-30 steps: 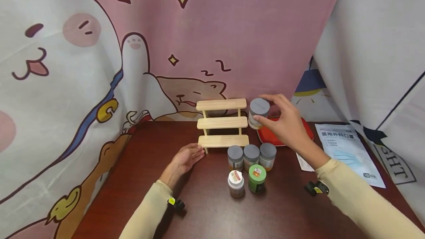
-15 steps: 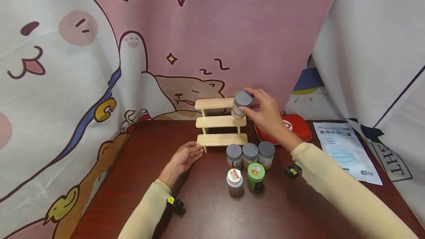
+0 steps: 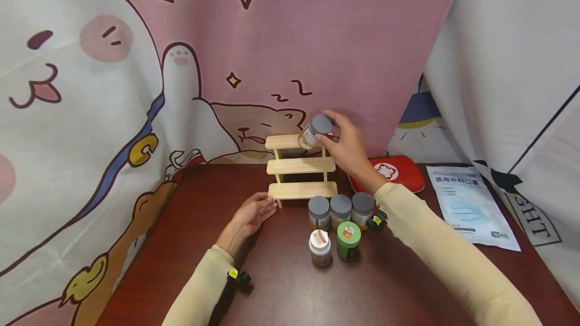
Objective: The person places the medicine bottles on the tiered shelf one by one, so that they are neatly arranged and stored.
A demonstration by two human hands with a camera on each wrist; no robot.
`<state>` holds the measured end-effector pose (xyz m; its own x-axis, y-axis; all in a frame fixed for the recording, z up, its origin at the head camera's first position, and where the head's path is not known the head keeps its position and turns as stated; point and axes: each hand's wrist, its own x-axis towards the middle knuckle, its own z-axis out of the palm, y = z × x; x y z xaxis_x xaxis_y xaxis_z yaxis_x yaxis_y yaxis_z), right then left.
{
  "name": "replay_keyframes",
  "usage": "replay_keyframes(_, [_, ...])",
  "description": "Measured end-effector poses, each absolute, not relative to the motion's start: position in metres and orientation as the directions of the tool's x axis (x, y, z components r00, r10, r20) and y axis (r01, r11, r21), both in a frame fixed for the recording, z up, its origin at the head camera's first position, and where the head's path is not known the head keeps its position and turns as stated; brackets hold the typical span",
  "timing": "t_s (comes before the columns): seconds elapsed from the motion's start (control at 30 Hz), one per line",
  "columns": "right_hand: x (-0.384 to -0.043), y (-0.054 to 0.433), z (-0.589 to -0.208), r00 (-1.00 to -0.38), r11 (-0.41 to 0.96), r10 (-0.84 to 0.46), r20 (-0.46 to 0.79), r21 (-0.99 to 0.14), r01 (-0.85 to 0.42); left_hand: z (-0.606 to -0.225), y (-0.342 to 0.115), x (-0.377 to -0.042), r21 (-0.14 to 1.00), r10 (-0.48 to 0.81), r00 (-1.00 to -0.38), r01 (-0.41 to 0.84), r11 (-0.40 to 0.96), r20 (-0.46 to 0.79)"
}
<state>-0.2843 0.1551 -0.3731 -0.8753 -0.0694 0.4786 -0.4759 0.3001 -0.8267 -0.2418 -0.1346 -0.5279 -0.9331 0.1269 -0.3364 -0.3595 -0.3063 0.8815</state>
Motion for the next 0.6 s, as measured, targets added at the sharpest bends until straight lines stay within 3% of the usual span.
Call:
replay_keyframes(0.27, [-0.293, 0.122, -0.371, -0.842, 0.311, -0.094, 0.531, -0.788, -0.532, -0.529, -0.136, -0.240, 0.885, 0.124, -0.940, -0.341, -0.317, -0.318])
replay_keyframes(0.6, [-0.304, 0.096, -0.375, -0.846, 0.240, -0.110, 0.522, -0.812, -0.532, -0.530, -0.134, -0.240, 0.880, 0.128, -0.937, -0.348, -0.323, -0.324])
